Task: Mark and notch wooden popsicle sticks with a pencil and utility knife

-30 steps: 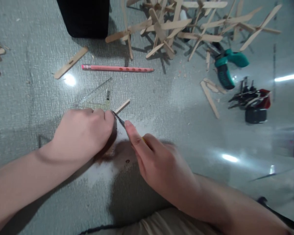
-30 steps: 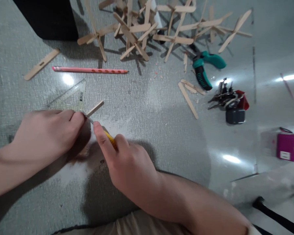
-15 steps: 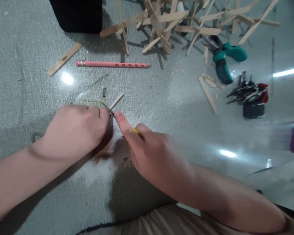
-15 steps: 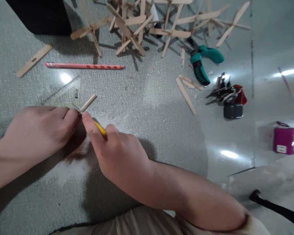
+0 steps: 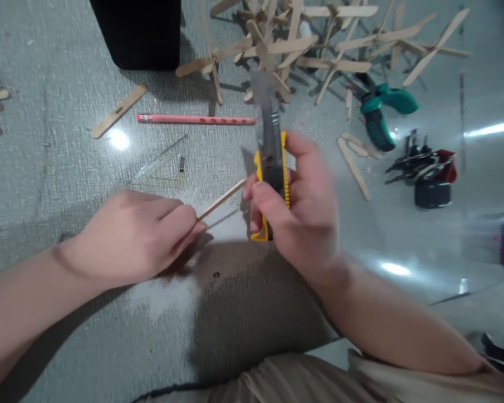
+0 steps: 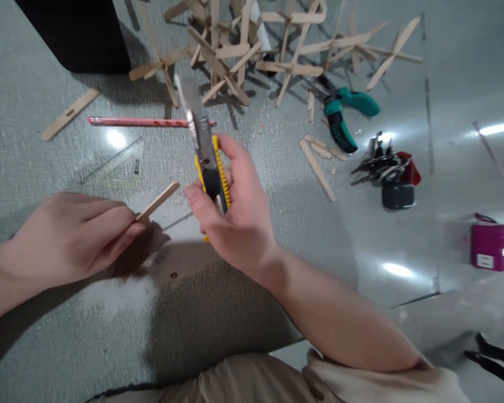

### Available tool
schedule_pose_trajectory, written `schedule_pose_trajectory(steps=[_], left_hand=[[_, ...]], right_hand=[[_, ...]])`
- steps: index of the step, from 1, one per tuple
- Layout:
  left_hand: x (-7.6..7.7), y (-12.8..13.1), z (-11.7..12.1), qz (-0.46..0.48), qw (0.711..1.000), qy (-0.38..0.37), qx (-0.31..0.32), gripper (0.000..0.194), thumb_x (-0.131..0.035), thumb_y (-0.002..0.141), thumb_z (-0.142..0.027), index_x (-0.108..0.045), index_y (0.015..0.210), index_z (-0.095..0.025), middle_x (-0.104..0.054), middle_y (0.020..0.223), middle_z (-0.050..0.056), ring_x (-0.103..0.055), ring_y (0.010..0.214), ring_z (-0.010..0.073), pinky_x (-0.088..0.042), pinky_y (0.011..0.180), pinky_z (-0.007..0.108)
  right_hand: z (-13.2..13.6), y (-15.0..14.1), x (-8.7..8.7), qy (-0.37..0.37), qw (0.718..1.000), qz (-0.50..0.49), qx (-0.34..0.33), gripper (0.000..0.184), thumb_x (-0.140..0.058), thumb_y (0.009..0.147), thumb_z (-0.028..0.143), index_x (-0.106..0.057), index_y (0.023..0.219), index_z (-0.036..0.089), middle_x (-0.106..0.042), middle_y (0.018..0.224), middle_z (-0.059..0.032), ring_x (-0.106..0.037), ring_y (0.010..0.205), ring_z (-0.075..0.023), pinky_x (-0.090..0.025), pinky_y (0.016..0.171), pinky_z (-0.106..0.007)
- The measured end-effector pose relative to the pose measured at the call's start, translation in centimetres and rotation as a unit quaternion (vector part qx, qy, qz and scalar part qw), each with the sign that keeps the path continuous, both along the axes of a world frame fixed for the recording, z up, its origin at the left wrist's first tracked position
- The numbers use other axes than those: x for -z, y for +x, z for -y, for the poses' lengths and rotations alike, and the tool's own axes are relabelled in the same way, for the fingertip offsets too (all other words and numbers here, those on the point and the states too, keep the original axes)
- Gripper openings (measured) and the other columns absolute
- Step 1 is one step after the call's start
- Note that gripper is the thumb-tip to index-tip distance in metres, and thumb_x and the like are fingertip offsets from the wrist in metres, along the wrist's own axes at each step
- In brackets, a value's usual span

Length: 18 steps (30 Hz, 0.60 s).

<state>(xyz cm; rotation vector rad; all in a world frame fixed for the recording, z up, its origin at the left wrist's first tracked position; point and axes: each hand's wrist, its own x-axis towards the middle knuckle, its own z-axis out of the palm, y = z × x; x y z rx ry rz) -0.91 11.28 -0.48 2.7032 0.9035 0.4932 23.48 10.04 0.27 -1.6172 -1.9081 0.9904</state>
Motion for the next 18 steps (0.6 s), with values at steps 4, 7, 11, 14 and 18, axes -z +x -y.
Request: schedule_pose_trajectory(steps=[4, 7, 11, 14, 18], left_hand=[[-0.4, 0.1, -0.2, 0.086, 0.982, -0.165, 0.04, 0.037, -0.042, 0.109, -0.025, -0.048, 0.073, -0.021, -0.048, 0.059, -0.006, -0.044, 0.048, 0.0093, -0.032, 0.051, 0.025], [-0.8, 0.3, -0.3, 0.092, 0.971, -0.214, 0.057, 0.035, -0.043, 0.108, -0.022, -0.047, 0.073, -0.022, -0.048, 0.059, -0.006, -0.044, 0.049, 0.0104, -0.032, 0.051, 0.025], [-1.0, 0.5, -0.3, 0.087, 0.963, -0.245, 0.071, 0.036, -0.043, 0.107, -0.02, -0.044, 0.071, -0.023, -0.047, 0.059, -0.005, -0.043, 0.05, 0.0114, -0.03, 0.051, 0.027], [-1.1, 0.5, -0.3, 0.087, 0.958, -0.264, 0.072, 0.037, -0.043, 0.107, -0.02, -0.042, 0.07, -0.023, -0.045, 0.059, -0.006, -0.041, 0.05, 0.0111, -0.029, 0.051, 0.027], [-1.1, 0.5, -0.3, 0.091, 0.956, -0.271, 0.073, 0.037, -0.042, 0.107, -0.019, -0.042, 0.071, -0.022, -0.046, 0.06, -0.006, -0.042, 0.05, 0.0101, -0.03, 0.052, 0.025]], right_hand=[[-0.5, -0.1, 1.0, -0.069, 0.972, -0.223, 0.024, 0.055, -0.054, 0.1, 0.043, -0.028, 0.147, 0.03, -0.067, 0.11, -0.0006, -0.049, 0.044, -0.0046, -0.042, 0.04, -0.022], [-0.4, -0.4, 0.8, -0.092, 0.961, -0.257, 0.035, 0.052, -0.055, 0.099, 0.037, -0.032, 0.145, 0.031, -0.067, 0.103, 0.0029, -0.047, 0.043, -0.0047, -0.04, 0.04, -0.022], [-0.4, -0.7, 0.5, -0.089, 0.958, -0.265, 0.059, 0.049, -0.058, 0.094, 0.029, -0.038, 0.139, 0.031, -0.064, 0.092, 0.0071, -0.046, 0.041, -0.0049, -0.039, 0.04, -0.022], [-0.4, -0.9, 0.6, -0.085, 0.961, -0.253, 0.065, 0.047, -0.057, 0.093, 0.028, -0.038, 0.137, 0.029, -0.064, 0.089, 0.0069, -0.045, 0.04, -0.0055, -0.04, 0.039, -0.024], [-0.4, -0.9, 0.6, -0.085, 0.951, -0.289, 0.069, 0.042, -0.06, 0.094, 0.025, -0.042, 0.131, 0.029, -0.063, 0.088, 0.008, -0.046, 0.041, -0.0053, -0.039, 0.038, -0.023]])
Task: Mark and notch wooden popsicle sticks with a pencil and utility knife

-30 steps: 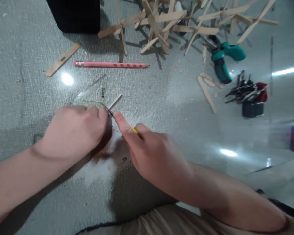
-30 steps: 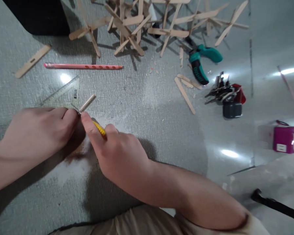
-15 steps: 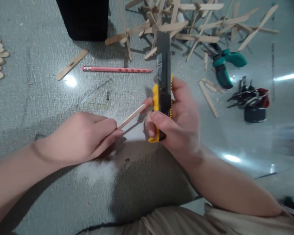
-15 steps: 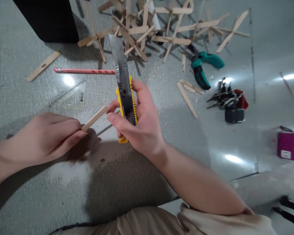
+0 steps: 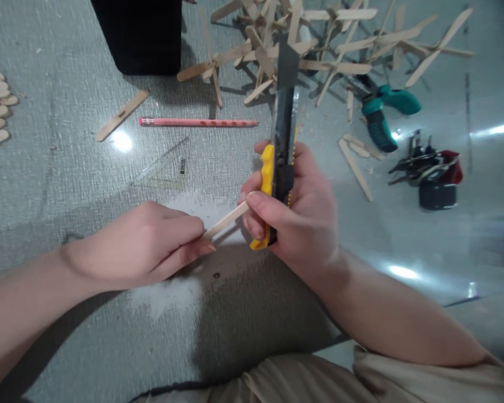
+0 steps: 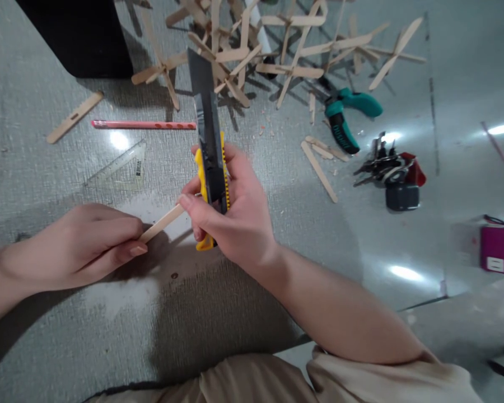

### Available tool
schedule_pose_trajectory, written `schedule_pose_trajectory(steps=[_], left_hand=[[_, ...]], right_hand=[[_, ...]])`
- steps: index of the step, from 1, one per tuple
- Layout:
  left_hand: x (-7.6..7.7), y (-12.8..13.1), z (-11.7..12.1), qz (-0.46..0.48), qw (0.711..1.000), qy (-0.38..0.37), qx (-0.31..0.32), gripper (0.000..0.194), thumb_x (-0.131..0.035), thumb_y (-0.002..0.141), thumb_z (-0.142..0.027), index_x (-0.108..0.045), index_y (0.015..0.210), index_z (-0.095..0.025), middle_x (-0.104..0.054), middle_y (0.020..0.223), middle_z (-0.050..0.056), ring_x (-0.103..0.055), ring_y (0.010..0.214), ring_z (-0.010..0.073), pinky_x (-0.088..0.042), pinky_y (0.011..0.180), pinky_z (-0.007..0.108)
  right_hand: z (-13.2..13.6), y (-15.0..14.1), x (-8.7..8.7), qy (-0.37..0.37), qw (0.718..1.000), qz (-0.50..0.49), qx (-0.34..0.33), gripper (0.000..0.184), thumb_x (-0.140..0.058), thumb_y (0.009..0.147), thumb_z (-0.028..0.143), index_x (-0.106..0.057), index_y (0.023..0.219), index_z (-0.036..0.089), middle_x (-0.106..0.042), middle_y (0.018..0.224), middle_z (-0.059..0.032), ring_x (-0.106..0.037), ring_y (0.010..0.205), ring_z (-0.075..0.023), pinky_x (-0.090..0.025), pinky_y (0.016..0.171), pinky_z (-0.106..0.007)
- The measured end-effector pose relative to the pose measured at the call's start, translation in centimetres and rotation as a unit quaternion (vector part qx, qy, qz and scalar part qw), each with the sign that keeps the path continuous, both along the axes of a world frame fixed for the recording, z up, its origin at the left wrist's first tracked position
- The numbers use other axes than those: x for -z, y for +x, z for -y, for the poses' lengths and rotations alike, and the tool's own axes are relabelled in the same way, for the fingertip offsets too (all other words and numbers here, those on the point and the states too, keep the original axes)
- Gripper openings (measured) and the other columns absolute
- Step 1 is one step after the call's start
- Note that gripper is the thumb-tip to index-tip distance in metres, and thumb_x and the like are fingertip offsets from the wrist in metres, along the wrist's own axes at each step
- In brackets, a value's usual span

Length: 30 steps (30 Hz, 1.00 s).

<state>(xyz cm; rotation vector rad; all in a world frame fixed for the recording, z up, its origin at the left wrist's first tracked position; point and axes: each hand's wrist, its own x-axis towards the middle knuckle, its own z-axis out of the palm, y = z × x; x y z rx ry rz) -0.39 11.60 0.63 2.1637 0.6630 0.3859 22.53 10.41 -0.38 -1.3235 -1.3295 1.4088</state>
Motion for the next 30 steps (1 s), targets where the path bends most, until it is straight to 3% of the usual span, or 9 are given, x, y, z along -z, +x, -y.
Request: schedule_pose_trajectory(steps=[8, 12, 15, 18, 21, 23, 26, 30], left_hand=[[0.1, -0.2, -0.2, 0.025, 1.0, -0.003, -0.014, 0.039, -0.042, 0.108, -0.021, -0.048, 0.07, -0.019, -0.047, 0.058, -0.007, -0.044, 0.049, 0.008, -0.032, 0.05, 0.022], [0.2, -0.1, -0.1, 0.018, 1.0, 0.012, -0.022, 0.039, -0.041, 0.109, -0.022, -0.051, 0.071, -0.018, -0.051, 0.058, -0.006, -0.047, 0.048, 0.0067, -0.035, 0.051, 0.019], [0.6, -0.1, 0.4, -0.023, 0.989, 0.127, -0.078, 0.04, -0.043, 0.11, -0.025, -0.056, 0.073, -0.018, -0.054, 0.057, -0.004, -0.048, 0.047, 0.0081, -0.034, 0.048, 0.022], [0.6, -0.1, 1.3, -0.094, 0.925, 0.342, -0.138, 0.024, -0.058, 0.104, -0.022, -0.067, 0.084, -0.013, -0.065, 0.063, 0.0, -0.054, 0.05, 0.0125, -0.035, 0.046, 0.026], [0.0, 0.0, 2.1, -0.121, 0.866, 0.473, -0.111, 0.006, -0.069, 0.094, -0.01, -0.072, 0.096, -0.005, -0.077, 0.077, 0.006, -0.063, 0.053, 0.0145, -0.042, 0.043, 0.026], [-0.4, 0.2, 2.4, -0.121, 0.849, 0.504, -0.104, 0.002, -0.074, 0.09, -0.007, -0.073, 0.088, -0.006, -0.08, 0.081, 0.008, -0.064, 0.051, 0.0138, -0.044, 0.04, 0.026], [-0.8, 0.2, 2.5, -0.122, 0.839, 0.519, -0.109, 0.018, -0.078, 0.088, -0.01, -0.071, 0.072, -0.013, -0.08, 0.081, 0.006, -0.064, 0.049, 0.0108, -0.043, 0.039, 0.022], [-0.8, 0.1, 2.5, -0.124, 0.835, 0.527, -0.103, 0.017, -0.077, 0.089, -0.012, -0.071, 0.074, -0.016, -0.08, 0.083, 0.003, -0.063, 0.053, 0.0087, -0.045, 0.043, 0.021]], right_hand=[[-0.2, -0.2, -0.1, -0.07, 0.992, -0.104, 0.035, 0.041, -0.072, 0.088, 0.022, -0.049, 0.121, 0.029, -0.062, 0.083, 0.0104, -0.051, 0.042, -0.0045, -0.04, 0.038, -0.021], [-0.2, -0.2, 0.3, -0.069, 0.992, -0.097, 0.034, 0.041, -0.07, 0.088, 0.024, -0.048, 0.122, 0.029, -0.063, 0.084, 0.0103, -0.051, 0.042, -0.0047, -0.041, 0.038, -0.021], [-0.2, 0.1, 0.5, -0.034, 0.998, -0.04, 0.036, 0.04, -0.07, 0.091, 0.026, -0.047, 0.123, 0.03, -0.065, 0.088, 0.0094, -0.053, 0.044, -0.0048, -0.042, 0.039, -0.021], [-0.2, 0.3, 0.6, 0.009, 0.998, 0.041, 0.041, 0.041, -0.074, 0.091, 0.027, -0.048, 0.123, 0.031, -0.07, 0.094, 0.0072, -0.055, 0.045, -0.0053, -0.046, 0.04, -0.022], [-0.1, 0.4, 0.5, 0.019, 0.996, 0.076, 0.036, 0.045, -0.077, 0.089, 0.025, -0.048, 0.123, 0.03, -0.074, 0.095, 0.0054, -0.055, 0.044, -0.0059, -0.049, 0.04, -0.022], [-0.1, 0.4, 0.5, 0.012, 0.997, 0.074, 0.036, 0.045, -0.077, 0.087, 0.023, -0.049, 0.121, 0.029, -0.075, 0.093, 0.0055, -0.055, 0.043, -0.0062, -0.05, 0.039, -0.022], [-0.1, 0.4, 0.6, 0.002, 0.998, 0.06, 0.035, 0.046, -0.077, 0.085, 0.02, -0.049, 0.12, 0.029, -0.074, 0.09, 0.007, -0.056, 0.043, -0.0061, -0.051, 0.038, -0.021], [-0.1, 0.7, 0.8, -0.007, 0.999, 0.037, 0.037, 0.045, -0.076, 0.085, 0.019, -0.05, 0.12, 0.029, -0.074, 0.089, 0.0087, -0.057, 0.042, -0.0053, -0.051, 0.038, -0.019]])
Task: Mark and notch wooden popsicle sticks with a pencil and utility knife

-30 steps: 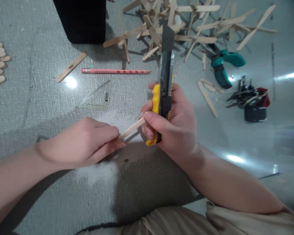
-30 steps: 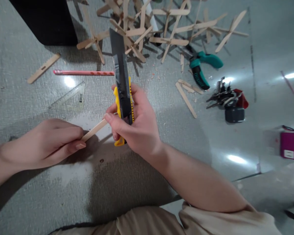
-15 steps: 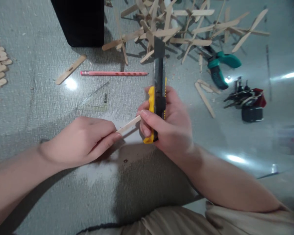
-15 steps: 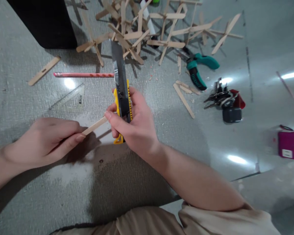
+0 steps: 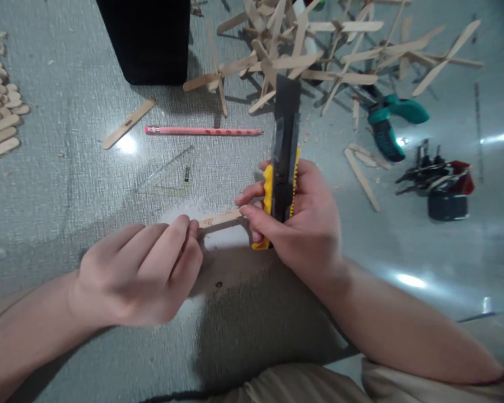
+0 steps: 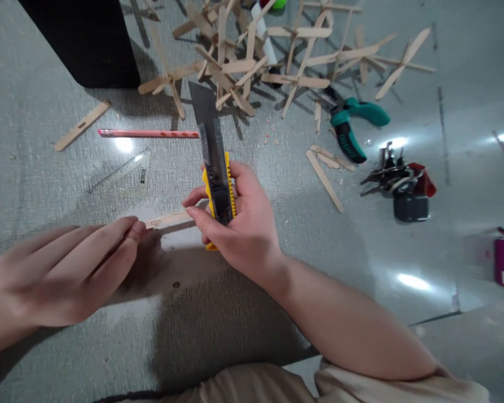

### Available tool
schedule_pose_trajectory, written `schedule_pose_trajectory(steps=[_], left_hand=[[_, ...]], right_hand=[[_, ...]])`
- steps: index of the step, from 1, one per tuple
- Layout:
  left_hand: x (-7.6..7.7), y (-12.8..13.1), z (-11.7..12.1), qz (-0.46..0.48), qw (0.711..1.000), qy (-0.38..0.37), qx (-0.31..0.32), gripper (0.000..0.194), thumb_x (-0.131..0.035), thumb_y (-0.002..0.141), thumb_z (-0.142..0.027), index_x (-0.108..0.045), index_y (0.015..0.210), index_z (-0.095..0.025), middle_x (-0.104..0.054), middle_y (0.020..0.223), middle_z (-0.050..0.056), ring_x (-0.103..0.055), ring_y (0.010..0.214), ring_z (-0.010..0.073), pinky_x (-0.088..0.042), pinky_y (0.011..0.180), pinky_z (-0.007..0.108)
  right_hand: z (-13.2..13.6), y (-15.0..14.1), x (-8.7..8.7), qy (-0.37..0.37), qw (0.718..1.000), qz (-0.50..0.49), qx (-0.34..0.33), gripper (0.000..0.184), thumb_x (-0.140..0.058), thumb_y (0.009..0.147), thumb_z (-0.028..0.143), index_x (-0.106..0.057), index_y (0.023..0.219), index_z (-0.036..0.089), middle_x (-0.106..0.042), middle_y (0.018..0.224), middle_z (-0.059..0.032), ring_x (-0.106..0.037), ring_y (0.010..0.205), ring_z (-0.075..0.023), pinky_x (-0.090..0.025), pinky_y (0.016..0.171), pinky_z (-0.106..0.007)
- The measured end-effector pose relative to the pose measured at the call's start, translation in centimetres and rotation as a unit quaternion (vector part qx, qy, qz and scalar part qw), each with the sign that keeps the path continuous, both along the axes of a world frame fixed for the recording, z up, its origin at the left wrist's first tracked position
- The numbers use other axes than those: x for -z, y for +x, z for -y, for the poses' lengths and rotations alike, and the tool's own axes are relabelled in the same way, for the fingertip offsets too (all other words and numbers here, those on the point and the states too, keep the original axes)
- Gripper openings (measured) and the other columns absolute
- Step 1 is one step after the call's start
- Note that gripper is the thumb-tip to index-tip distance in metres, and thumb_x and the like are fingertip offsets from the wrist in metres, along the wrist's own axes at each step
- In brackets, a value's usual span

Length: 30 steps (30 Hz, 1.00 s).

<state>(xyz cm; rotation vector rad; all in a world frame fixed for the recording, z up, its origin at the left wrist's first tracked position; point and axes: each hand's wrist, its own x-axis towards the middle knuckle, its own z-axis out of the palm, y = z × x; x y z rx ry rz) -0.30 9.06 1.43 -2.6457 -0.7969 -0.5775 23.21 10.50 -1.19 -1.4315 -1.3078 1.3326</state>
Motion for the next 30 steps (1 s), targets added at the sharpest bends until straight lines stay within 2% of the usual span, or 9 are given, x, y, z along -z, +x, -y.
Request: schedule_pose_trajectory(steps=[10, 13, 15, 17, 19, 21, 23, 26, 30], left_hand=[[0.0, 0.1, 0.3, 0.013, 1.0, 0.012, 0.003, 0.014, -0.073, 0.09, -0.009, -0.073, 0.078, -0.018, -0.08, 0.086, 0.002, -0.067, 0.058, 0.0107, -0.051, 0.047, 0.022], [0.3, 0.2, 0.3, 0.0, 1.0, -0.022, -0.013, 0.006, -0.07, 0.094, -0.013, -0.076, 0.094, -0.012, -0.079, 0.083, 0.004, -0.066, 0.056, 0.0123, -0.05, 0.044, 0.024], [0.6, 0.4, 0.4, -0.007, 0.998, -0.057, -0.033, 0.013, -0.065, 0.096, -0.013, -0.074, 0.102, -0.006, -0.076, 0.077, 0.005, -0.062, 0.052, 0.0135, -0.045, 0.04, 0.026], [0.8, 0.5, 0.6, -0.005, 0.995, -0.084, -0.052, 0.017, -0.059, 0.097, -0.009, -0.073, 0.103, -0.002, -0.071, 0.071, 0.004, -0.055, 0.048, 0.0142, -0.04, 0.038, 0.029], [1.0, 0.7, 0.9, 0.0, 0.992, -0.101, -0.071, 0.021, -0.052, 0.098, -0.006, -0.073, 0.098, -0.005, -0.064, 0.064, 0.002, -0.049, 0.046, 0.0149, -0.036, 0.039, 0.031], [1.1, 0.8, 1.1, 0.006, 0.989, -0.121, -0.083, 0.029, -0.046, 0.098, -0.003, -0.071, 0.086, -0.011, -0.057, 0.06, 0.0, -0.046, 0.047, 0.0154, -0.033, 0.04, 0.032], [1.2, 0.9, 1.1, 0.018, 0.987, -0.133, -0.087, 0.034, -0.044, 0.096, -0.001, -0.065, 0.075, -0.016, -0.054, 0.06, 0.0, -0.044, 0.049, 0.0156, -0.032, 0.042, 0.033], [1.4, 0.8, 1.0, 0.03, 0.987, -0.133, -0.088, 0.032, -0.047, 0.093, 0.0, -0.06, 0.07, -0.018, -0.053, 0.062, 0.0, -0.043, 0.05, 0.0158, -0.032, 0.043, 0.033], [1.5, 0.9, 1.1, 0.028, 0.985, -0.142, -0.096, 0.029, -0.05, 0.093, 0.001, -0.06, 0.072, -0.018, -0.056, 0.064, 0.0, -0.046, 0.053, 0.0158, -0.034, 0.046, 0.032]], right_hand=[[0.1, 0.1, 0.2, 0.043, 0.999, -0.01, 0.016, 0.036, -0.069, 0.089, 0.015, -0.05, 0.117, 0.027, -0.074, 0.092, 0.0071, -0.057, 0.043, -0.0055, -0.049, 0.04, -0.021], [0.5, 0.7, -0.1, 0.093, 0.995, -0.009, 0.017, 0.018, -0.061, 0.097, 0.02, -0.052, 0.111, 0.027, -0.071, 0.095, 0.0041, -0.056, 0.047, -0.0061, -0.048, 0.042, -0.022], [1.1, 1.1, -1.0, 0.114, 0.992, 0.037, -0.027, 0.012, -0.054, 0.102, 0.027, -0.055, 0.114, 0.026, -0.07, 0.096, 0.0003, -0.058, 0.05, -0.0088, -0.049, 0.045, -0.025], [1.9, 1.5, -2.3, 0.123, 0.973, 0.165, -0.108, 0.025, -0.056, 0.101, 0.029, -0.057, 0.126, 0.025, -0.073, 0.106, -0.0061, -0.069, 0.064, -0.0153, -0.057, 0.054, -0.029], [3.0, 1.6, -3.5, 0.17, 0.93, 0.28, -0.166, 0.044, -0.057, 0.1, 0.025, -0.051, 0.143, 0.024, -0.074, 0.123, -0.0126, -0.076, 0.085, -0.0228, -0.063, 0.068, -0.034], [4.1, 1.6, -4.3, 0.179, 0.898, 0.346, -0.204, 0.052, -0.052, 0.102, 0.019, -0.043, 0.153, 0.024, -0.075, 0.126, -0.0131, -0.077, 0.087, -0.0218, -0.064, 0.073, -0.033], [5.1, 1.6, -4.3, 0.179, 0.88, 0.371, -0.236, 0.055, -0.049, 0.103, 0.016, -0.039, 0.156, 0.023, -0.078, 0.117, -0.0116, -0.077, 0.082, -0.0202, -0.063, 0.069, -0.031], [6.1, 1.5, -3.5, 0.175, 0.87, 0.38, -0.26, 0.055, -0.045, 0.103, 0.015, -0.039, 0.158, 0.019, -0.079, 0.105, -0.0092, -0.075, 0.074, -0.019, -0.06, 0.063, -0.031], [6.5, 1.5, -2.4, 0.17, 0.88, 0.362, -0.257, 0.055, -0.047, 0.104, 0.015, -0.04, 0.158, 0.016, -0.078, 0.099, -0.008, -0.072, 0.069, -0.0177, -0.059, 0.061, -0.031]])
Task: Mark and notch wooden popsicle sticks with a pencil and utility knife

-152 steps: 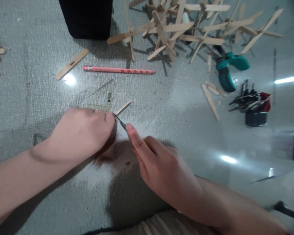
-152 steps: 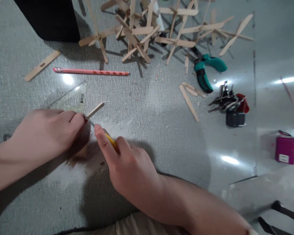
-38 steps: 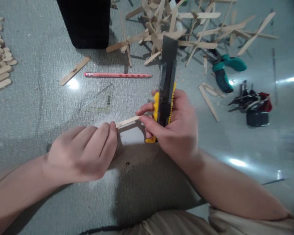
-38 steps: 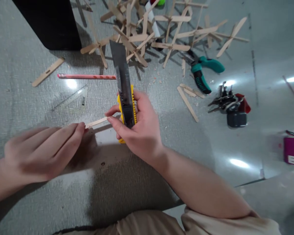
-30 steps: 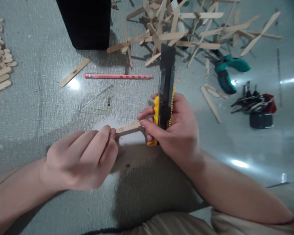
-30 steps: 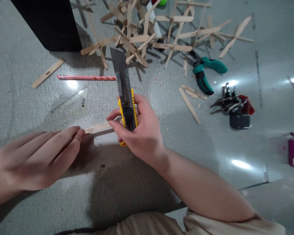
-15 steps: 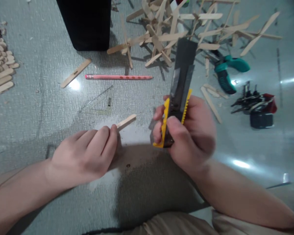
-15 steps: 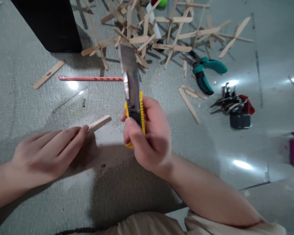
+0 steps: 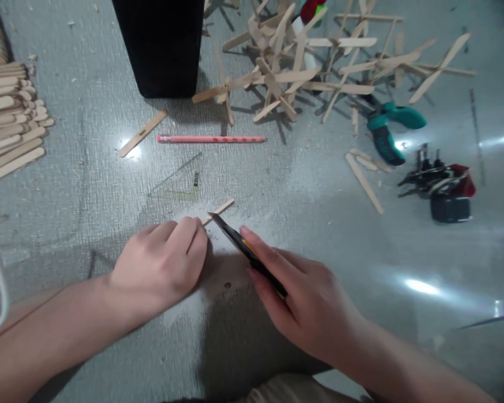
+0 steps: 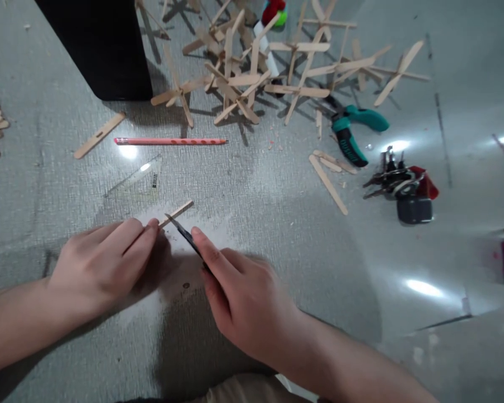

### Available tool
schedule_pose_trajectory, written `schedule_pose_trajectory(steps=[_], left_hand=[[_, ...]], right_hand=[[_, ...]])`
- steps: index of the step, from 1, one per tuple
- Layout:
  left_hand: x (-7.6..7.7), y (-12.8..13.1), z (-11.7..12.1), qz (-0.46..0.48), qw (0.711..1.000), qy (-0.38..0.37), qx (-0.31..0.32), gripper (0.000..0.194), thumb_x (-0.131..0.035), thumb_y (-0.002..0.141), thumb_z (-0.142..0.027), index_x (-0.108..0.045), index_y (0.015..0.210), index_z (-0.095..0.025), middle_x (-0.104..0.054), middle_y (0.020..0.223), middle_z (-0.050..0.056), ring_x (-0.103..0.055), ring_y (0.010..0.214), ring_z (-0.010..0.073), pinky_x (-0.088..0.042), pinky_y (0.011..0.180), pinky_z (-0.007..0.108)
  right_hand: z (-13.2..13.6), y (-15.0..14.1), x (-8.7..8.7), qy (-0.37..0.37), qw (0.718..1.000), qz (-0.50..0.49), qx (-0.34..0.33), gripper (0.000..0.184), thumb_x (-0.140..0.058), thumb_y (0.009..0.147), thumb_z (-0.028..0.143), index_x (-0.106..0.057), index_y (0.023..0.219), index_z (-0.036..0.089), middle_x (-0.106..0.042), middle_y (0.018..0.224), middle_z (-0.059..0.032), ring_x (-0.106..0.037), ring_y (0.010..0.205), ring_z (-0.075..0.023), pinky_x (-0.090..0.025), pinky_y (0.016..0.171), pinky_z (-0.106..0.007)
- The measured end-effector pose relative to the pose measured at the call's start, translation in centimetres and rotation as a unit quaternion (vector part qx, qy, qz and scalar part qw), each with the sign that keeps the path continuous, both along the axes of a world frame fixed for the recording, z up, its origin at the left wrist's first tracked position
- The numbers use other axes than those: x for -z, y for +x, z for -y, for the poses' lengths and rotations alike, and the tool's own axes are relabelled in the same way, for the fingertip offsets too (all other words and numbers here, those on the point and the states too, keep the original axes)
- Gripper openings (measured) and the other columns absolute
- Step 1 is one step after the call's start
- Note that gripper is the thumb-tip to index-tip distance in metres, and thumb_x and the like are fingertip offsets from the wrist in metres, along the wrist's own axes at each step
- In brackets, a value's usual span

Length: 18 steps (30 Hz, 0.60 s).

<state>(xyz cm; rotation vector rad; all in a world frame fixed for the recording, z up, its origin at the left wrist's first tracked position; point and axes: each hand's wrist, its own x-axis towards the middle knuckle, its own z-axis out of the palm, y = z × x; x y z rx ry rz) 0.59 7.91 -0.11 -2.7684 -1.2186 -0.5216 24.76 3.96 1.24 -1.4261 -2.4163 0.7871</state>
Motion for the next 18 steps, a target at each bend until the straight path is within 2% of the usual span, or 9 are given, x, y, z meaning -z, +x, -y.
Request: schedule_pose_trajectory(steps=[3, 6, 11, 14, 18], left_hand=[[-0.12, 0.17, 0.33, 0.004, 1.0, -0.012, -0.02, 0.031, -0.05, 0.095, -0.001, -0.06, 0.072, -0.018, -0.055, 0.062, -0.001, -0.046, 0.052, 0.0153, -0.034, 0.046, 0.032], [-0.13, 0.29, 0.63, -0.001, 0.999, -0.011, -0.035, 0.03, -0.048, 0.098, -0.001, -0.064, 0.077, -0.015, -0.052, 0.06, -0.001, -0.046, 0.051, 0.0145, -0.034, 0.046, 0.032], [0.29, 0.37, 0.7, -0.016, 1.0, 0.011, -0.01, 0.024, -0.049, 0.099, -0.001, -0.071, 0.095, -0.007, -0.06, 0.064, 0.0, -0.05, 0.052, 0.0153, -0.038, 0.045, 0.032], [0.44, 0.46, 0.59, -0.018, 1.0, 0.01, -0.01, 0.018, -0.055, 0.095, 0.0, -0.071, 0.091, -0.007, -0.061, 0.064, 0.001, -0.051, 0.05, 0.0162, -0.038, 0.042, 0.034], [0.39, 0.44, 0.55, -0.004, 1.0, 0.006, -0.009, 0.02, -0.053, 0.095, 0.0, -0.071, 0.088, -0.007, -0.059, 0.061, 0.001, -0.05, 0.048, 0.0168, -0.037, 0.039, 0.034]], right_hand=[[0.09, 0.1, 0.21, -0.002, 1.0, -0.019, 0.003, 0.057, -0.047, 0.104, 0.014, -0.038, 0.16, 0.017, -0.078, 0.098, -0.007, -0.071, 0.069, -0.0173, -0.058, 0.06, -0.03], [0.13, 0.27, 0.1, -0.016, 0.999, -0.036, 0.002, 0.06, -0.048, 0.103, 0.013, -0.036, 0.162, 0.019, -0.078, 0.108, -0.0087, -0.075, 0.078, -0.018, -0.061, 0.065, -0.03], [0.33, 0.48, -0.15, -0.035, 0.999, -0.036, -0.002, 0.064, -0.048, 0.104, 0.013, -0.031, 0.165, 0.022, -0.078, 0.114, -0.0098, -0.077, 0.08, -0.0187, -0.063, 0.064, -0.029], [0.38, 0.51, -0.08, -0.046, 0.998, -0.036, 0.002, 0.065, -0.048, 0.104, 0.014, -0.031, 0.165, 0.025, -0.078, 0.113, -0.009, -0.076, 0.079, -0.0187, -0.063, 0.063, -0.029], [0.22, 0.5, -0.01, -0.061, 0.997, -0.045, 0.005, 0.065, -0.047, 0.103, 0.013, -0.031, 0.165, 0.026, -0.078, 0.105, -0.0066, -0.074, 0.072, -0.0165, -0.061, 0.061, -0.028]])
